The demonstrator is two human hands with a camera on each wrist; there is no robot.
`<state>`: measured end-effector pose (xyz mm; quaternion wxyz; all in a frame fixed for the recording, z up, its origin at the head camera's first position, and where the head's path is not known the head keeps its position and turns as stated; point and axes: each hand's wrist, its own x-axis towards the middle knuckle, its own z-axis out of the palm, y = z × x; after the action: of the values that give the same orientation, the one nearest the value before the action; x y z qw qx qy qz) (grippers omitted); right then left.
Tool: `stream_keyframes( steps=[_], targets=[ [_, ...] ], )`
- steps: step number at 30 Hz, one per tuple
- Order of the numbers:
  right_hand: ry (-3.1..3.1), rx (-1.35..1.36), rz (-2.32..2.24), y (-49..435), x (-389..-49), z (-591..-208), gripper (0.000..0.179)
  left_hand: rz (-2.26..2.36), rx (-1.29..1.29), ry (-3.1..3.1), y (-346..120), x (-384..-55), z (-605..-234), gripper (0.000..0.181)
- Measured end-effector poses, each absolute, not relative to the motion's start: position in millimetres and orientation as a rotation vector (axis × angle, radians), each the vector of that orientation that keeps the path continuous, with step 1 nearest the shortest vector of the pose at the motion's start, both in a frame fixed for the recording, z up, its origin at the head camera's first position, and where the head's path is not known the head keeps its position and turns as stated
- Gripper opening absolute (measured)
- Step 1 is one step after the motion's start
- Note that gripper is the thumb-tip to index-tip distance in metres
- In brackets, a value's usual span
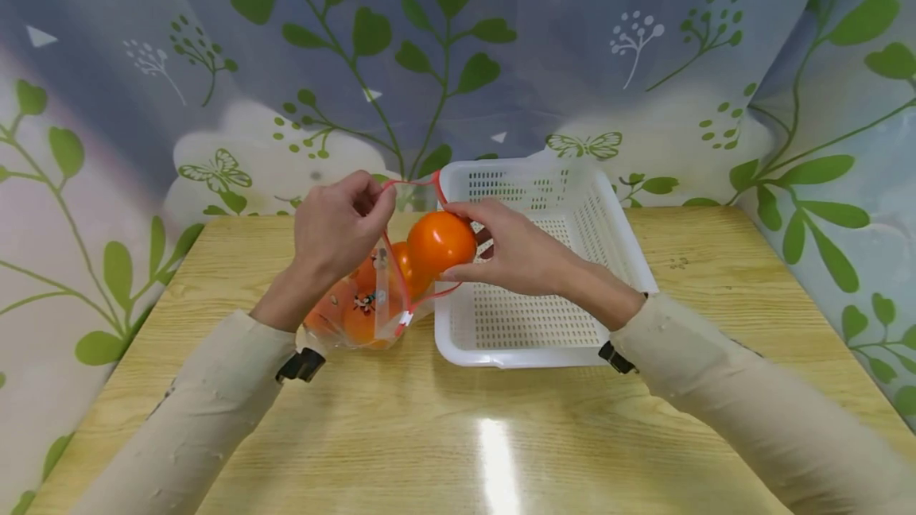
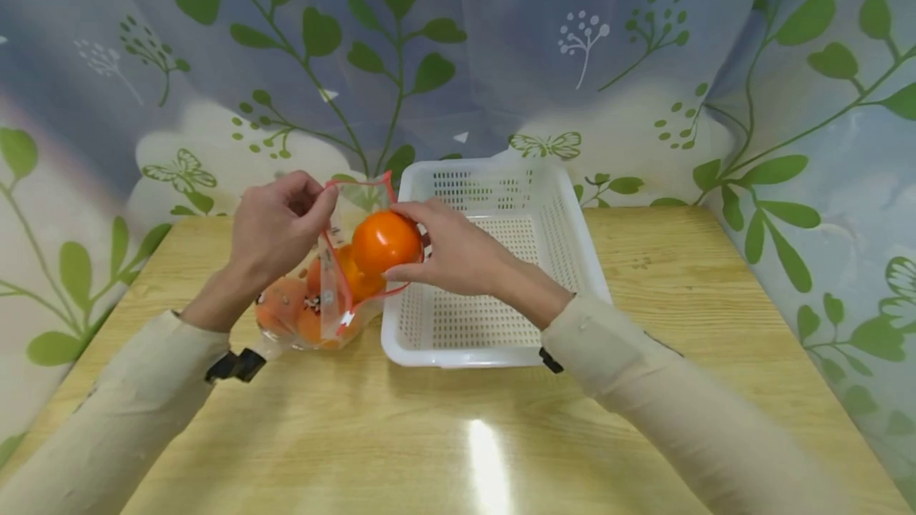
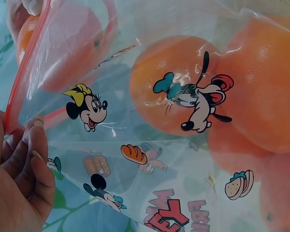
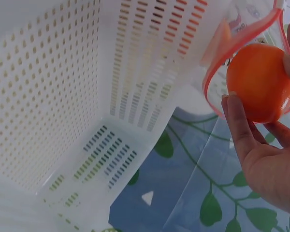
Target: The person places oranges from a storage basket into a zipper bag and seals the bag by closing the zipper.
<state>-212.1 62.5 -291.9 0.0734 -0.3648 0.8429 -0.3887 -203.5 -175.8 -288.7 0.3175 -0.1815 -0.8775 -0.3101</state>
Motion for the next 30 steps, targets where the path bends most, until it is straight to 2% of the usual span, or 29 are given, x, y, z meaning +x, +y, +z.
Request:
stream_keyframes(
  steps=[11,19,30],
  targets=[
    [2.497,-1.134,-0.990,46,-203,-293,0.079,-0.833,-0.481,-2.299,-176,-204,-285,0.025],
    [2.418,-1.218,-0.981,48,-200,-290,0.054,-0.815,-0.492,-2.305,-173,-204,-286,0.026],
    [2.451,-1.278,-1.036,60,-194,-285,0.032,-0.806,-0.488,-2.311,-172,-203,-287,0.025]
  ],
)
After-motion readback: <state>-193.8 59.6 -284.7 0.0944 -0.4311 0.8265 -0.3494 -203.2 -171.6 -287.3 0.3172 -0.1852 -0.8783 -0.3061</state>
